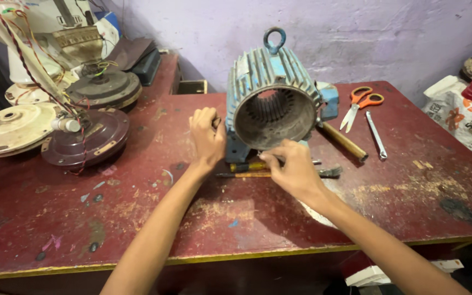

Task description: The person cleans the interior of a blue electric motor housing using a green abrasive pad and a hammer. They repeatedly scrub the inner surface and tap the housing with the hammer to dislodge debris.

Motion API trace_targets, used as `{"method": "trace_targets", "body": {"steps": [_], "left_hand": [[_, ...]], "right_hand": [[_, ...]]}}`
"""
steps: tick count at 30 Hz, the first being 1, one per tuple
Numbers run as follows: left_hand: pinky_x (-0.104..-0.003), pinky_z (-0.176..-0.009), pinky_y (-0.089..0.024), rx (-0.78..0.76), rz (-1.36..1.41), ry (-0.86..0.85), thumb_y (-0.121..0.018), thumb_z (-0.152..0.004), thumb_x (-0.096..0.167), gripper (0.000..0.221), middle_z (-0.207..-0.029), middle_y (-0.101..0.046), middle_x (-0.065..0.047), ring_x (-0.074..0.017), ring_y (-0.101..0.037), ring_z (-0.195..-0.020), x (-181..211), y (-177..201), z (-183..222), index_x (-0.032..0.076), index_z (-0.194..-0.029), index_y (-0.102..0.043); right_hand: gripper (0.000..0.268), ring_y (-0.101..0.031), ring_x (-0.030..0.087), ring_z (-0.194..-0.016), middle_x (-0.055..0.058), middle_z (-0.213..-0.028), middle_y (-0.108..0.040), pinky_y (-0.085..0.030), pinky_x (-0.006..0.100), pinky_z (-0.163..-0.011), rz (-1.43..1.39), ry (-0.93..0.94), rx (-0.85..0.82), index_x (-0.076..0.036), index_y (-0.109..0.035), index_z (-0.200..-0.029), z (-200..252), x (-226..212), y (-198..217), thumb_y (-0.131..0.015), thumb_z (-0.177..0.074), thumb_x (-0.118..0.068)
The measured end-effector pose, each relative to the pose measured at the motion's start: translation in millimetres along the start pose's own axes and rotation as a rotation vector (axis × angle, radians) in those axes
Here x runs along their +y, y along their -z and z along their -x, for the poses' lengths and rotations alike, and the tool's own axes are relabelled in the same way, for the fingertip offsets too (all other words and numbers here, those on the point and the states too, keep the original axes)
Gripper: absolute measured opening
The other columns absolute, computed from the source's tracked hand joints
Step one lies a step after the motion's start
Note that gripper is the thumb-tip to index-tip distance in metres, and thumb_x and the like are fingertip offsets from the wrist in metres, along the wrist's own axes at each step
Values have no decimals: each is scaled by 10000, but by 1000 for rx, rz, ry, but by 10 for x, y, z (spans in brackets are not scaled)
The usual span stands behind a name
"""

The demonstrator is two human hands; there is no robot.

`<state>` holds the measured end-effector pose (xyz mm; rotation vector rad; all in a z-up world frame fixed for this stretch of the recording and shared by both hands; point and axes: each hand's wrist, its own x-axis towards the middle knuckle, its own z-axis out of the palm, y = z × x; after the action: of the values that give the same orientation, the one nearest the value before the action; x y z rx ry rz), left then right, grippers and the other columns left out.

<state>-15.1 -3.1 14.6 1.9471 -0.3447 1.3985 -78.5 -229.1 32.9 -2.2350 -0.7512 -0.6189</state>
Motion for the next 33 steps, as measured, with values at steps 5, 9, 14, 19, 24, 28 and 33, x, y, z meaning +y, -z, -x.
{"method": "trace_targets", "body": {"steps": [5,9,14,19,24,28,33], "left_hand": [[-448,-758,-328,1,-8,11,-622,-820,66,178,-780,-482,-119,-339,-480,-828,7,-14,-7,54,-773,-450],[-450,-754,-325,7,-4,21,-615,-812,60,152,-772,-497,-112,-334,-485,-823,1,-14,1,59,-777,-467],[-445,-752,-329,-36,40,-3,-616,-760,56,142,-744,-499,-111,-332,-481,-795,-9,-22,22,59,-761,-474],[-437,-755,-326,-24,39,15,-622,-764,66,143,-740,-498,-106,-327,-483,-791,15,-9,17,58,-755,-479],[-428,-781,-327,24,62,97,-602,-804,82,154,-743,-491,-109,-313,-490,-802,31,37,-44,43,-753,-462],[-439,-762,-341,86,106,176,-589,-823,96,119,-733,-517,-114,-312,-499,-787,48,48,-69,47,-755,-505],[-464,-675,-375,150,119,225,-581,-835,92,120,-697,-550,-137,-317,-530,-736,-36,93,-139,22,-755,-524]], "right_hand": [[117,-642,407,-766,216,-846,-623,-509,483,-691,130,134,168,9,-766,-921,17,-81,-54,-696,-907,-84],[131,-634,348,-648,195,-711,-608,-468,439,-597,-26,11,57,-28,-818,-928,-103,-134,-92,-755,-851,-113],[165,-632,284,-627,152,-734,-628,-482,422,-580,-104,70,189,-27,-804,-1006,-168,-149,-80,-755,-888,-131],[186,-646,279,-711,156,-862,-623,-525,406,-646,-72,293,40,-1,-775,-1073,-72,-147,-169,-732,-907,-72],[174,-655,237,-717,110,-858,-627,-537,357,-652,30,325,22,-71,-794,-1046,-22,-29,-70,-743,-888,-20],[267,-616,229,-692,98,-854,-613,-504,349,-577,85,572,318,-22,-766,-1182,-232,-86,125,-789,-916,-9],[267,-645,271,-796,119,-968,-607,-543,383,-677,248,751,478,-11,-698,-1253,-682,-424,137,-751,-992,8]]}}
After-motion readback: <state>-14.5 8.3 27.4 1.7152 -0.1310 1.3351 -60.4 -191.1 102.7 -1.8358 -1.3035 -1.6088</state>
